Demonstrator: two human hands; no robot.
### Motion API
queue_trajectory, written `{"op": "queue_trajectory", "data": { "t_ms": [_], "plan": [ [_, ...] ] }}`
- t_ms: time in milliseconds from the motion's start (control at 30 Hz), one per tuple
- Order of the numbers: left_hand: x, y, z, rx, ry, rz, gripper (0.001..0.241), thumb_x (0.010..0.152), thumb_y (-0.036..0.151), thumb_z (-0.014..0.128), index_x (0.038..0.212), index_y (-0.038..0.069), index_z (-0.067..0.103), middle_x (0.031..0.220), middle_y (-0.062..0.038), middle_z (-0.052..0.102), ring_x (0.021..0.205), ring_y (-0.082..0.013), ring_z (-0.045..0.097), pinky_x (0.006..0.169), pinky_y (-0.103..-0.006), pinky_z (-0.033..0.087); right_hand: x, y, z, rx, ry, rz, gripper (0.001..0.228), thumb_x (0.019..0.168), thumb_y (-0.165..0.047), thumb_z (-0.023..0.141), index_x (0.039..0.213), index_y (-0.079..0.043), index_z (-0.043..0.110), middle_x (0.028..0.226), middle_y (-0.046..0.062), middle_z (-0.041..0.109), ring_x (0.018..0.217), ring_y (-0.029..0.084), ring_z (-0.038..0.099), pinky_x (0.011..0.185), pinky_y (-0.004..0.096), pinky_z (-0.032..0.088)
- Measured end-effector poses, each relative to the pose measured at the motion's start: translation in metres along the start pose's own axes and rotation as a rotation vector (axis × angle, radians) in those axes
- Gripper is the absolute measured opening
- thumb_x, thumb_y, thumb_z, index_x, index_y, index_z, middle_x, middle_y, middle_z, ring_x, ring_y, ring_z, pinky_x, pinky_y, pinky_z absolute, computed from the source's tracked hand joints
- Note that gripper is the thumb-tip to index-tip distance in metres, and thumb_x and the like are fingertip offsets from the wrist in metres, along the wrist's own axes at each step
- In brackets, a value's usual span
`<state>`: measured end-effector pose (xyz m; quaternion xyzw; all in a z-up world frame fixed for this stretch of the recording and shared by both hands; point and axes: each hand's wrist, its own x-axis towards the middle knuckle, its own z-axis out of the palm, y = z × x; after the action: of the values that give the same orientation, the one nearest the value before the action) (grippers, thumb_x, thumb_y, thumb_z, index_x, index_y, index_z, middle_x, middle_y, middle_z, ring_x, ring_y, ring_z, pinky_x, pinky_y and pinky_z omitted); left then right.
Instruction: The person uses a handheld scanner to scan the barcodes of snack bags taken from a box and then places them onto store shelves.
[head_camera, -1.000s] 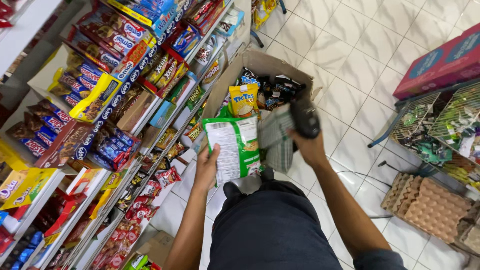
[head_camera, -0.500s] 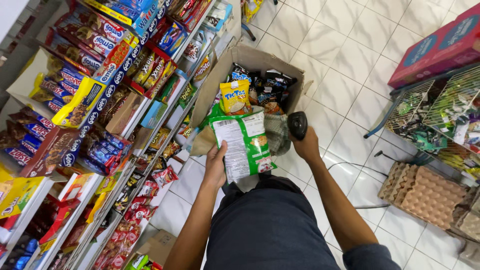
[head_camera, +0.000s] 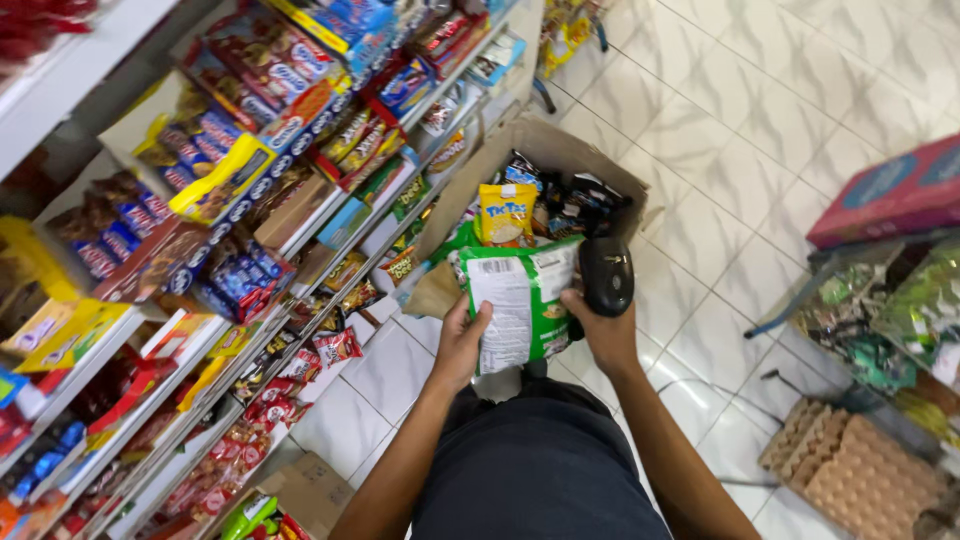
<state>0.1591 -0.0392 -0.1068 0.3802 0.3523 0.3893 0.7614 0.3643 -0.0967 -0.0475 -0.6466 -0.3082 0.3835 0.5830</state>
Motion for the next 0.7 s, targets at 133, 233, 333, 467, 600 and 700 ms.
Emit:
{"op": "queue_trajectory", "data": {
  "t_ms": [133,233,333,467,600,700],
  "plan": [
    [-0.017,0.041,0.007,0.123,0.007,0.186,0.045,0.101,0.018,0.059,0.143,0.004,0.049,0.128,-0.006,0.067,0.114,-0.0121,0.065,0.097,-0.0301,0.054,0.005,0.0,0.028,-0.049,-0.033,0.041,0.029,0.084,-0.009,0.085,0.107,0.003,0.072,0.094,0.009,0.075,0.079,0.015,0.069,0.071,0.032,0.057],
    [-0.024,0.068,-0.003,0.255,0.055,0.295,0.042,0.1,0.018,0.062,0.138,0.004,0.051,0.124,-0.007,0.068,0.112,-0.0119,0.066,0.094,-0.0298,0.055,0.008,-0.003,0.043,-0.11,-0.124,0.0,0.026,0.083,-0.009,0.086,0.104,0.002,0.074,0.094,0.008,0.077,0.08,0.014,0.071,0.071,0.03,0.058],
    [-0.026,0.073,-0.017,0.428,0.208,0.35,0.03,0.104,0.019,0.063,0.126,-0.001,0.067,0.111,-0.009,0.074,0.098,-0.0119,0.068,0.086,-0.0292,0.056,0.011,-0.008,0.059,-0.122,-0.197,-0.104,0.029,0.081,-0.01,0.087,0.105,0.0,0.072,0.096,0.006,0.076,0.083,0.011,0.07,0.074,0.029,0.058],
    [-0.026,0.07,-0.036,0.259,0.352,0.342,0.027,0.106,0.022,0.06,0.113,-0.001,0.073,0.096,-0.005,0.076,0.084,-0.0085,0.066,0.074,-0.0271,0.054,0.01,-0.019,0.081,-0.137,-0.291,-0.136,0.03,0.082,-0.01,0.086,0.106,-0.001,0.071,0.098,0.005,0.076,0.085,0.012,0.07,0.077,0.028,0.057],
    [-0.03,0.064,-0.054,0.025,0.439,0.299,0.028,0.104,0.025,0.057,0.106,0.001,0.073,0.092,-0.002,0.075,0.079,-0.0063,0.065,0.071,-0.0259,0.054,0.007,-0.036,0.099,-0.197,-0.306,-0.376,0.028,0.092,-0.015,0.078,0.113,-0.001,0.065,0.101,0.004,0.072,0.09,0.012,0.067,0.08,0.028,0.054],
    [-0.035,0.059,-0.069,0.007,0.459,0.404,0.037,0.111,0.028,0.057,0.099,-0.002,0.075,0.089,-0.003,0.072,0.078,-0.0063,0.059,0.07,-0.0262,0.049,-0.001,-0.046,0.106,-0.32,-0.354,-0.471,0.033,0.09,-0.018,0.078,0.114,0.0,0.064,0.1,0.005,0.072,0.088,0.012,0.067,0.079,0.028,0.053]
  ]
}}
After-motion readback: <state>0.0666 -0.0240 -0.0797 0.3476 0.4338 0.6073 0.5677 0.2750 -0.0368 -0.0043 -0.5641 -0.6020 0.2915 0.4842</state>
